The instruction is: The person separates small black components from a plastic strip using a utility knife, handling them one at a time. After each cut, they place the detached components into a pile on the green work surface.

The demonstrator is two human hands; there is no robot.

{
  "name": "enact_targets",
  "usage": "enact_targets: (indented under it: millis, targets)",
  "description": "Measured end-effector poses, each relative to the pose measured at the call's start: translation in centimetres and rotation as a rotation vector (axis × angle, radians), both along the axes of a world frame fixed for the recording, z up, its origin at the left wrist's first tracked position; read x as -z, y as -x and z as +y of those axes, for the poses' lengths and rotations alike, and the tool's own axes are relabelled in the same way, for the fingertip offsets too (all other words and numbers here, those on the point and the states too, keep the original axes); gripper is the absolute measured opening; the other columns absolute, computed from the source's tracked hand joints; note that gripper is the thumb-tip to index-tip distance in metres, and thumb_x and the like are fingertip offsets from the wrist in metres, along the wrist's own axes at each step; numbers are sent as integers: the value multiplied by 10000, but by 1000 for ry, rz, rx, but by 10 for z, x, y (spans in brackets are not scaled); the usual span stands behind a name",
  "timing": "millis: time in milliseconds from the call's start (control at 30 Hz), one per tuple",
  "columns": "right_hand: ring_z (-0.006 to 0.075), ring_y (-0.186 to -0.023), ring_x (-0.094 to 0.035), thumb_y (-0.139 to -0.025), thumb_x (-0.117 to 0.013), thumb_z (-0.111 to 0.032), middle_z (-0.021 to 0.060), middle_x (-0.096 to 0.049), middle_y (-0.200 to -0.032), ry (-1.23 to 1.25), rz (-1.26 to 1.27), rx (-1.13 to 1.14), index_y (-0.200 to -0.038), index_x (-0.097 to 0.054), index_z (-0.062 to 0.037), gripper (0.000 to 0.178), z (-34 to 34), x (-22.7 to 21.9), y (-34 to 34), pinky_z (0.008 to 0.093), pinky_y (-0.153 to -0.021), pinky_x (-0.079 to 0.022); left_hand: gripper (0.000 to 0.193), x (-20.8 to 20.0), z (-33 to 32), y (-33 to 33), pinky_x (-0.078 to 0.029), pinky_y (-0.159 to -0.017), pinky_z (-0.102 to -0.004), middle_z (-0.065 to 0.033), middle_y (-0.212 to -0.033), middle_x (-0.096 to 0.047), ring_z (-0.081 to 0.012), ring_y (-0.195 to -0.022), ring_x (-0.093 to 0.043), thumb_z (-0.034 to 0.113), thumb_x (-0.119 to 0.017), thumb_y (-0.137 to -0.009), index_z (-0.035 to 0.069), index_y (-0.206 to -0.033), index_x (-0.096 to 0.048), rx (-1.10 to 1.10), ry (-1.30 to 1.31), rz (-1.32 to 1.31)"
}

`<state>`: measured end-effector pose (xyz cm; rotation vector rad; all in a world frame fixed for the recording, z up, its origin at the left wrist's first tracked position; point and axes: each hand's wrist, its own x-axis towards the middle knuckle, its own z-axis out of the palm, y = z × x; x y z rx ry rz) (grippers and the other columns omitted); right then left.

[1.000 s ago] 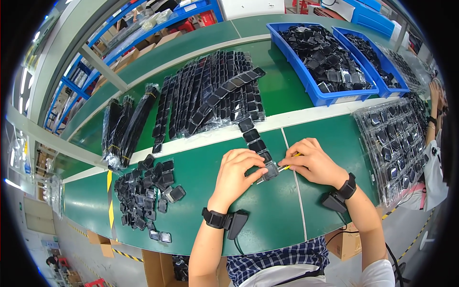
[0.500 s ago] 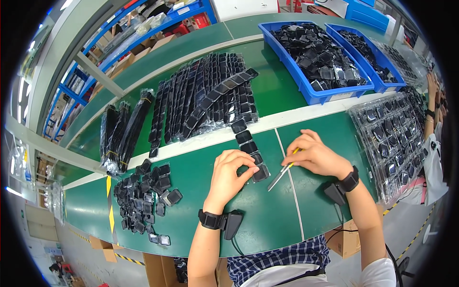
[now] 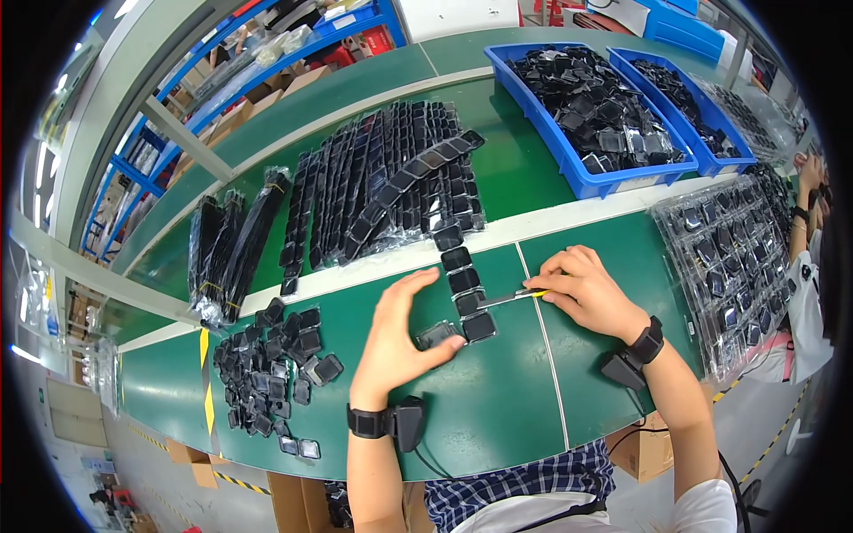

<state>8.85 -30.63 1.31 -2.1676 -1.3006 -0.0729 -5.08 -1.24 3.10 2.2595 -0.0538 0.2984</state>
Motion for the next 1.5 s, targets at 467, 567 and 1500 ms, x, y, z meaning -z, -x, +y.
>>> enact_targets:
  millis: [467,567,1500]
  targets:
    - [192,-1129,-575,-882,-756,-112,-19,-603,-1111,71,-6,-65,-1145,-778,-217,285,7,2,12,506,-1161,-311,235,20,-28,-16,-316,-1218,-521,16,-1088,-769,-199,-1151,-673,208,-864,-804,147,-1008,-768,110,-149,-37]
    - [211,-1073,-579,-861,-771,-90,-19,-597,-1087,71,-3,-60,-1148,-781,-227,318,8,3,14,541,-1185,-297,143,23,-30,-18,-367,-1174,-479,16,-1068,-773,-187,-1113,-684,179,-860,-807,125,-902,-768,83,-129,-64]
    - [157,-1087,-598,-885,-763,-111,-52,-617,-1063,113,86,-164,-1114,-793,-267,278,-1,-3,-3,571,-1231,-228,165,26,-36,-20,-461,-941,-382,14,-979,-775,-203,-991,-684,189,-887,-770,112,-849,-764,22,-200,-142]
